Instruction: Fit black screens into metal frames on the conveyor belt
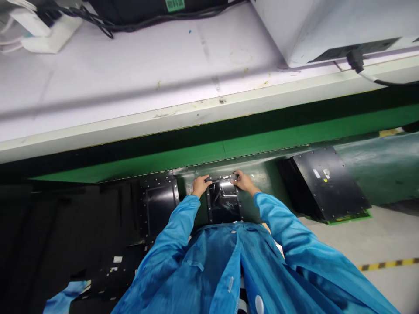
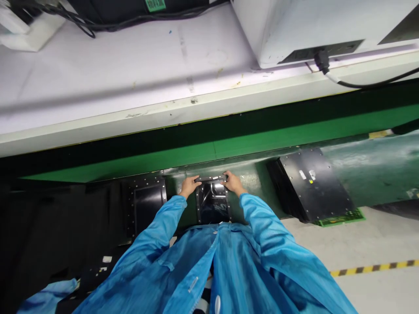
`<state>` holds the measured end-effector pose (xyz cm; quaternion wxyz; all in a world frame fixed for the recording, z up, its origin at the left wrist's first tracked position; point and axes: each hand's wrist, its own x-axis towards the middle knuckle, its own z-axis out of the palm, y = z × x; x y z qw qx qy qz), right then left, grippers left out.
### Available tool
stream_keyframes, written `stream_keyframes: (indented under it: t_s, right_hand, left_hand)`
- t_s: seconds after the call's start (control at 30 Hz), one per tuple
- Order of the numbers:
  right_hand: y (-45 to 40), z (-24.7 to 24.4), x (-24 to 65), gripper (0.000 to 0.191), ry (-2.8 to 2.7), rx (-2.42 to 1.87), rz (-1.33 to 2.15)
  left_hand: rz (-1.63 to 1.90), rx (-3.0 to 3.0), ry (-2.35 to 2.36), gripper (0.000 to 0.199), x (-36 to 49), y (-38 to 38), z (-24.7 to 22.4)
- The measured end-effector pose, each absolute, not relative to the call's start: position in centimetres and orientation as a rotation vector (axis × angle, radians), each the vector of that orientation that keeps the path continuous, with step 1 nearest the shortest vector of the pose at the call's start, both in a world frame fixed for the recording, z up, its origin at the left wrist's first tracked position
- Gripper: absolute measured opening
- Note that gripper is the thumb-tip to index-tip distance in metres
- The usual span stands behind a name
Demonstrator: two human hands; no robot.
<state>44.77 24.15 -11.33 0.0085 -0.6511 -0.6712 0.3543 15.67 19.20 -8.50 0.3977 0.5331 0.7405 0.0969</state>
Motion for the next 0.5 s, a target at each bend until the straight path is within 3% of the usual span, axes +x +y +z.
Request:
stream_keyframes:
  t_s: [0.5]
  right_hand:
    - [26.0, -12.2, 45.2, 0.046, -2.183, -1.904, 1.203]
  left_hand:
    - [0.483, 1.041, 1.916, 0.039, 15.7, 18.6, -11.6]
